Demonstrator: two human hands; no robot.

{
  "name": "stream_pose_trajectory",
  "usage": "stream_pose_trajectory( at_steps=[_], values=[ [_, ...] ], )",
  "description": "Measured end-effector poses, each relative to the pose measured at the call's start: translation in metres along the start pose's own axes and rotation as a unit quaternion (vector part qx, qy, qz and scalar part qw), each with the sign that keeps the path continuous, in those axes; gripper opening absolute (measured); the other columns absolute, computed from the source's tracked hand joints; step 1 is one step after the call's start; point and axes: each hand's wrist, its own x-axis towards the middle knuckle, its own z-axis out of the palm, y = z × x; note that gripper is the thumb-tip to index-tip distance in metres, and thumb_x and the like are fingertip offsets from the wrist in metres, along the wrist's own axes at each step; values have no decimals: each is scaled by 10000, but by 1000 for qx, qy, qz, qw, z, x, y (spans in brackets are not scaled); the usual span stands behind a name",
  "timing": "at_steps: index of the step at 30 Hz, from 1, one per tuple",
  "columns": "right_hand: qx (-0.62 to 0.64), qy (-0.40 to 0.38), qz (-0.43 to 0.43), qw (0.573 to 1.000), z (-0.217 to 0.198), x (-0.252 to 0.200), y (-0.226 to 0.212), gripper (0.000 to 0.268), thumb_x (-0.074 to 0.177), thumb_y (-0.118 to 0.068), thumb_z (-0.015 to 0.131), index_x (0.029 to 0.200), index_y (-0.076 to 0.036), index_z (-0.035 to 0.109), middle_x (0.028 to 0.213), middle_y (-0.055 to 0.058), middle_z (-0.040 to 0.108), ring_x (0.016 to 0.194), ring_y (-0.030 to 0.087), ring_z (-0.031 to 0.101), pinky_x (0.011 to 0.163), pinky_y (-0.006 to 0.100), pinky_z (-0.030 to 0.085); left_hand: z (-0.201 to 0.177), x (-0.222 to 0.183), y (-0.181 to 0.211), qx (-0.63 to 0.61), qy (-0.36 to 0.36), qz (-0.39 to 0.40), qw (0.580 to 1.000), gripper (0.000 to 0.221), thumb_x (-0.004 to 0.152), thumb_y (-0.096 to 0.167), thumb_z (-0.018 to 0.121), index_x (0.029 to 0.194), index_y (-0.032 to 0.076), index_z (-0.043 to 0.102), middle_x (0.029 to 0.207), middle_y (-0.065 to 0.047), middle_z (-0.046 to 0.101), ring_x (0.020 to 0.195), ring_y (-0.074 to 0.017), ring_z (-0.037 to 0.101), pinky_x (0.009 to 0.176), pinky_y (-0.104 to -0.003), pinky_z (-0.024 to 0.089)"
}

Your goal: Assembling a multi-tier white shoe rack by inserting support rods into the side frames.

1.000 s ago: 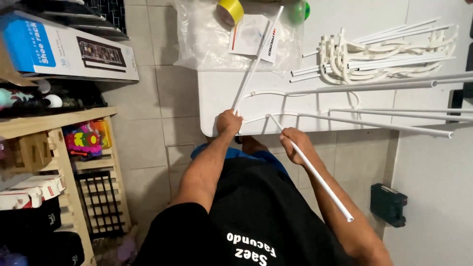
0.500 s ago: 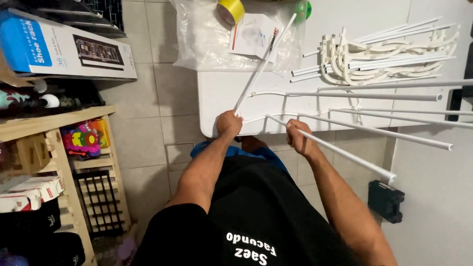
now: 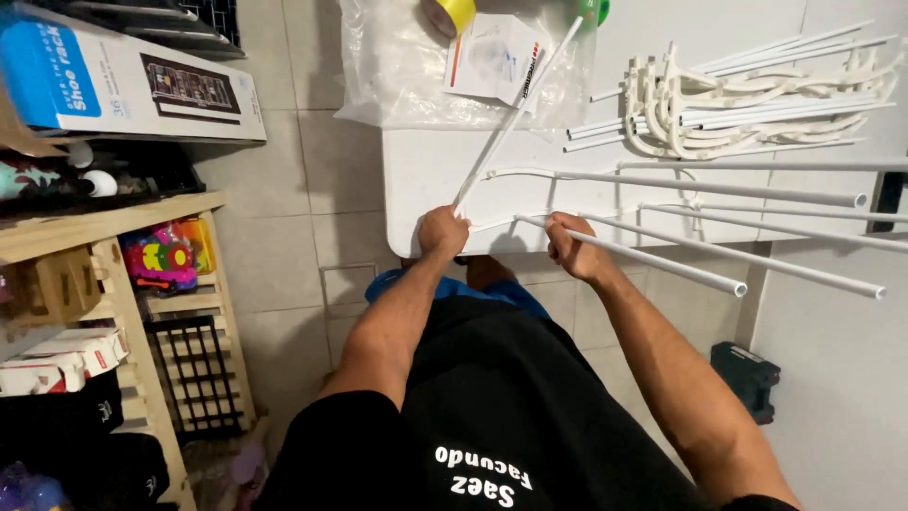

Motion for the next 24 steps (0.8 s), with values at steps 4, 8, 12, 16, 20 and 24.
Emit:
stream_pose_trajectory(
  at_steps=[4,8,12,16,20,24],
  values=[
    [67,54,17,996,13,-26,-17,389,1038,-263,524,1214,83,500,808,220,628,679,287,682,605,380,597,-15,-3,-13,-93,-20,29,995,354,846,290,771,1110,54,767,919,-121,763,987,-345,749,839,-457,583],
    [81,3,147,986,28,-58,-41,727,967,-243,713,1500,106,362,917,309,707,719,369,727,600,434,604,-46,-31,-27,-165,-7,174,971,371,890,302,748,798,-41,640,677,-217,639,673,-313,665,627,-439,515],
    [261,-90,-55,959,42,-58,-13,909,817,-204,819,1552,-56,304,913,123,708,608,123,675,494,214,518,-50,-35,-45,-64,-5,418,906,436,938,346,720,646,57,573,674,-179,624,646,-421,640,541,-456,504],
    [296,-98,-120,943,29,-71,-65,801,920,-581,651,1442,6,497,835,145,701,556,111,628,439,210,440,-50,-41,-35,-46,-18,484,873,376,921,270,673,622,123,498,651,-97,543,629,-372,610,555,-443,496],
    [59,18,-171,983,24,-86,-124,516,1049,-427,405,891,-88,761,603,105,681,452,202,606,432,284,465,-61,-41,-4,-10,36,411,911,241,932,206,670,1026,76,489,1050,-144,458,988,-390,517,836,-508,442],
    [8,181,-78,980,30,-69,-105,368,1028,-382,480,862,-171,733,539,53,591,485,181,536,469,293,436,-27,5,-26,102,46,308,945,488,947,203,666,1396,69,529,1450,-195,484,1412,-402,441,1110,-585,371]
  ],
)
